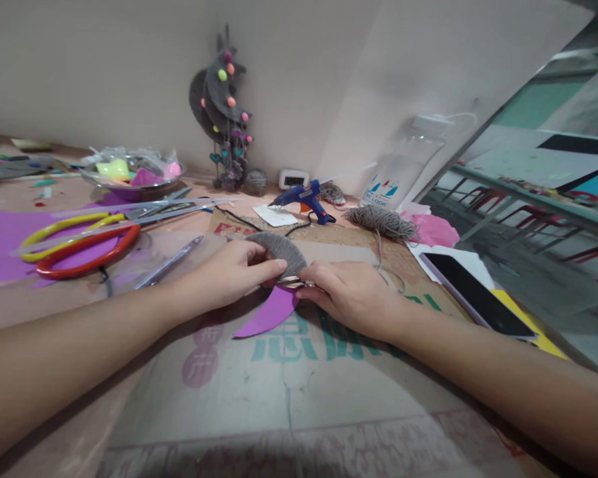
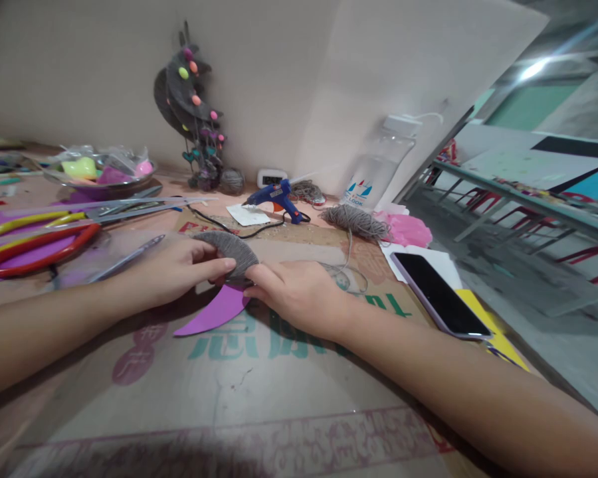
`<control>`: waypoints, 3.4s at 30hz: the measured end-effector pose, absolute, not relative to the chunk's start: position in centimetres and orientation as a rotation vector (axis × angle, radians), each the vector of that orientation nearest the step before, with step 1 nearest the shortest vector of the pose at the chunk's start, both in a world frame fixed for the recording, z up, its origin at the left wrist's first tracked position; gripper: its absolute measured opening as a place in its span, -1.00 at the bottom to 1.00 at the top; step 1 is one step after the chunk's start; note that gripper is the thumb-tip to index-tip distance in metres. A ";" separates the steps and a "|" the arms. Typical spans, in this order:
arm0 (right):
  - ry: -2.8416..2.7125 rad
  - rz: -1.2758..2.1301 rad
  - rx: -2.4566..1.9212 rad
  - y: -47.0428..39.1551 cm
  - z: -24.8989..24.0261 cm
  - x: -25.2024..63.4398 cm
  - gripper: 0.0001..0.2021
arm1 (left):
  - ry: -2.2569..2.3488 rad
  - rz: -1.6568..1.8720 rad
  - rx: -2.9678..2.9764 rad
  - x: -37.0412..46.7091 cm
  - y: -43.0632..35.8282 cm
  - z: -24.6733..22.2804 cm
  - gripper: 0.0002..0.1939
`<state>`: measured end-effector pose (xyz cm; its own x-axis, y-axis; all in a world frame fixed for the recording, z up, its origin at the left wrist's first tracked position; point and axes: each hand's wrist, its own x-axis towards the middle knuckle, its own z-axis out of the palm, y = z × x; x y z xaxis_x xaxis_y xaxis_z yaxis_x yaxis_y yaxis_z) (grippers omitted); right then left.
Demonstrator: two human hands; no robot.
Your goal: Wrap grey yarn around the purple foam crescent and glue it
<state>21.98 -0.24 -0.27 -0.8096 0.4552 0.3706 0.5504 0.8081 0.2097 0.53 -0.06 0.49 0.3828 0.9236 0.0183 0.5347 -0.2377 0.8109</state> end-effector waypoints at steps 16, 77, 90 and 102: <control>-2.496 -0.278 -0.889 -0.5 0.2 22.0 -0.73 | 1.236 0.728 1.892 0.5 0.0 0.4 -0.67; -2.650 -0.505 -0.713 -0.3 -0.1 22.2 -0.72 | 1.258 0.695 1.840 0.4 0.0 0.4 -0.65; -2.347 -0.100 -0.976 -0.6 0.8 22.3 -0.72 | 1.226 0.773 1.795 0.6 -0.1 0.6 -0.67; -1.927 0.782 -1.239 1.0 0.7 22.1 -0.74 | 1.166 0.764 1.720 0.3 0.1 0.3 -0.62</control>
<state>22.12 0.99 0.74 -0.2923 0.9268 0.2358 0.5000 0.3583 -0.7884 0.33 0.07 0.29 0.3658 0.9307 0.0076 0.3786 -0.1562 0.9123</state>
